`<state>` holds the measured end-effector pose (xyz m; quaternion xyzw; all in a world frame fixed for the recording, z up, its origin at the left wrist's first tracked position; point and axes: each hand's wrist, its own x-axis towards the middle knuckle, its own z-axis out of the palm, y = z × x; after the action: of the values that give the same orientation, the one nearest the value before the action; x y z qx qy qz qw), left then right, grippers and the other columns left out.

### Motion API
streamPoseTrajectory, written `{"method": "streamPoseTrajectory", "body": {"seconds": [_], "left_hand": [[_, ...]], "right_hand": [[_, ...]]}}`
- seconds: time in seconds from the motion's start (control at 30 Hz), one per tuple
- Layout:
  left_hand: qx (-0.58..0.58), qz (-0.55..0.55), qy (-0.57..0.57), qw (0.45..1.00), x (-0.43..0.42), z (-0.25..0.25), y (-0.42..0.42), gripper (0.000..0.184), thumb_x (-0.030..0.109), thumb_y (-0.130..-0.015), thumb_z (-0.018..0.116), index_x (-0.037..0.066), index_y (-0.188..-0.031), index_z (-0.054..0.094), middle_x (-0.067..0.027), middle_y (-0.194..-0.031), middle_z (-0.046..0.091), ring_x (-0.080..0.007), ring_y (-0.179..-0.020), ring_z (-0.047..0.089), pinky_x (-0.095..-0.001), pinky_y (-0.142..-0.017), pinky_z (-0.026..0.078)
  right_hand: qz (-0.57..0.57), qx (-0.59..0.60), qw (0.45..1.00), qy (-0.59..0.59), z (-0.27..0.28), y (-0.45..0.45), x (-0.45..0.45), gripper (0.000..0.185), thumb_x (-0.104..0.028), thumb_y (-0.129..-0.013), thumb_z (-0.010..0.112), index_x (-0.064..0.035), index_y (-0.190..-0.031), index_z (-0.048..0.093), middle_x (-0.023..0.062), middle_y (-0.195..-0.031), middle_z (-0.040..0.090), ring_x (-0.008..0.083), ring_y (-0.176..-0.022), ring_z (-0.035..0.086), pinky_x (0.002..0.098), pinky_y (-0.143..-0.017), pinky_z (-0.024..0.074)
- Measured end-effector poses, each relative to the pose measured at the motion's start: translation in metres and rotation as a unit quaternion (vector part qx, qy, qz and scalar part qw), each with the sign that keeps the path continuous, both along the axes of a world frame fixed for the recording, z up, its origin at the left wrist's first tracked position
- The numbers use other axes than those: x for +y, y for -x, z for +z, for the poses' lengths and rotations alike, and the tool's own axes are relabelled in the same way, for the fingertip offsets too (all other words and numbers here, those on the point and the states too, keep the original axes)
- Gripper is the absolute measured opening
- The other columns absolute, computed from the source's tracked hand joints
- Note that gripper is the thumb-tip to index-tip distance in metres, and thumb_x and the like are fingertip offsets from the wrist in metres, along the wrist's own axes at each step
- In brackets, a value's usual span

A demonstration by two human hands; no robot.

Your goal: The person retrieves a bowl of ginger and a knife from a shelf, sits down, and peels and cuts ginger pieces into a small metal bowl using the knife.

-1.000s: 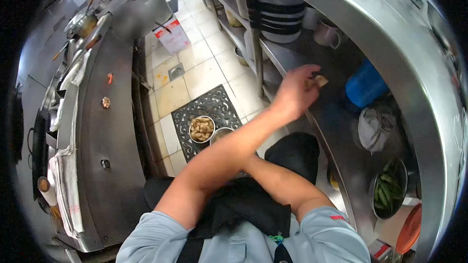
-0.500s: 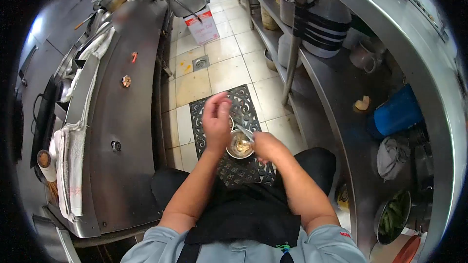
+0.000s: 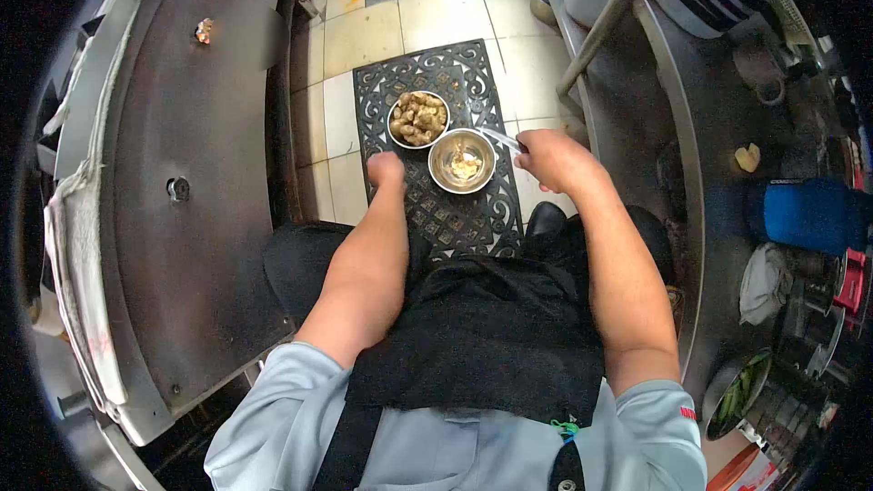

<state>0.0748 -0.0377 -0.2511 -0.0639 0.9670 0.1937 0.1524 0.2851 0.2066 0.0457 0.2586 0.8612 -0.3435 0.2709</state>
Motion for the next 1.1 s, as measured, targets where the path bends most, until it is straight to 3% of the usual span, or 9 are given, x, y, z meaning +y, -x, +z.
{"method": "streamPoseTrajectory", "body": {"seconds": [0.03,0.13,0.37,0.53,0.6,0.7,0.83,0.97,1.1], "left_hand": [[0.036,0.181,-0.163,0.969,0.014,0.025,-0.016,0.025,0.014,-0.088,0.063,0.005,-0.108,0.073,-0.0200,-0.110,0.073,-0.0397,-0.098,0.070,-0.0470,-0.088,0.055],[0.081,0.081,-0.149,0.982,0.028,0.023,-0.005,0.025,0.015,-0.088,0.064,0.007,-0.110,0.072,-0.0209,-0.108,0.071,-0.0397,-0.100,0.068,-0.0476,-0.092,0.053],[0.161,-0.287,-0.096,0.939,0.061,0.030,0.030,0.050,0.019,-0.089,0.064,0.013,-0.138,0.059,-0.0184,-0.139,0.055,-0.0375,-0.124,0.057,-0.0472,-0.105,0.047],[0.140,-0.408,-0.012,0.902,0.078,0.016,0.045,0.036,0.015,-0.089,0.066,0.013,-0.125,0.066,-0.0093,-0.139,0.058,-0.0351,-0.122,0.059,-0.0520,-0.103,0.049],[0.115,-0.391,-0.002,0.913,0.081,0.009,0.047,0.022,0.011,-0.089,0.064,0.007,-0.110,0.067,-0.0161,-0.131,0.061,-0.0377,-0.115,0.063,-0.0521,-0.096,0.052],[0.126,-0.385,-0.036,0.914,0.077,0.000,0.048,0.022,0.009,-0.088,0.063,0.004,-0.110,0.064,-0.0202,-0.117,0.066,-0.0398,-0.109,0.065,-0.0506,-0.094,0.052],[0.015,-0.253,-0.076,0.964,0.072,0.034,0.052,0.033,0.015,-0.081,0.074,0.002,-0.110,0.062,-0.0219,-0.106,0.070,-0.0420,-0.105,0.066,-0.0467,-0.093,0.053],[-0.029,-0.238,-0.281,0.929,0.064,0.066,0.110,0.029,0.012,-0.078,0.077,0.006,-0.095,0.054,-0.0066,-0.078,0.059,-0.0182,-0.066,0.059,-0.0329,-0.060,0.051],[-0.173,-0.217,-0.472,0.837,0.055,0.227,0.080,0.032,0.009,-0.092,0.072,0.005,-0.116,0.052,-0.0012,-0.090,0.059,-0.0091,-0.069,0.056,-0.0228,-0.058,0.046]], "right_hand": [[0.020,0.036,0.999,-0.015,-0.005,-0.002,0.003,0.026,-0.018,-0.099,0.063,-0.0001,-0.117,0.064,0.0166,-0.082,0.066,0.0260,-0.070,0.068,0.0401,-0.065,0.0546],[0.041,0.121,0.991,-0.029,-0.014,0.000,0.015,0.030,-0.023,-0.097,0.065,-0.0007,-0.117,0.066,0.0247,-0.105,0.071,0.0423,-0.105,0.066,0.0489,-0.092,0.0509],[0.014,0.139,0.988,-0.061,-0.019,0.013,0.021,0.028,-0.020,-0.096,0.063,-0.0009,-0.117,0.066,0.0258,-0.107,0.070,0.0426,-0.104,0.067,0.0505,-0.092,0.0513],[0.015,0.118,0.992,-0.037,-0.021,0.016,0.020,0.031,-0.018,-0.096,0.064,-0.0007,-0.121,0.063,0.0274,-0.109,0.069,0.0441,-0.106,0.065,0.0498,-0.091,0.0504],[0.022,0.124,0.991,-0.044,-0.023,0.016,0.020,0.032,-0.018,-0.096,0.064,-0.0013,-0.124,0.062,0.0280,-0.108,0.068,0.0450,-0.106,0.064,0.0501,-0.090,0.0496],[0.040,0.142,0.988,-0.046,-0.025,0.019,0.022,0.032,-0.017,-0.097,0.063,-0.0005,-0.125,0.061,0.0273,-0.102,0.068,0.0435,-0.096,0.067,0.0495,-0.086,0.0510],[-0.026,0.165,0.986,0.002,-0.023,0.020,0.018,0.037,-0.014,-0.098,0.061,-0.0024,-0.133,0.060,0.0195,-0.092,0.070,0.0241,-0.064,0.066,0.0413,-0.068,0.0545],[-0.079,0.208,0.972,0.074,-0.020,0.025,0.012,0.035,-0.015,-0.098,0.061,-0.0044,-0.131,0.062,0.0107,-0.085,0.069,0.0143,-0.059,0.062,0.0338,-0.058,0.0526],[-0.122,0.274,0.932,0.205,0.008,0.041,0.006,0.031,-0.021,-0.100,0.062,-0.0034,-0.125,0.063,0.0008,-0.078,0.062,0.0094,-0.057,0.058,0.0272,-0.052,0.0485]]}}
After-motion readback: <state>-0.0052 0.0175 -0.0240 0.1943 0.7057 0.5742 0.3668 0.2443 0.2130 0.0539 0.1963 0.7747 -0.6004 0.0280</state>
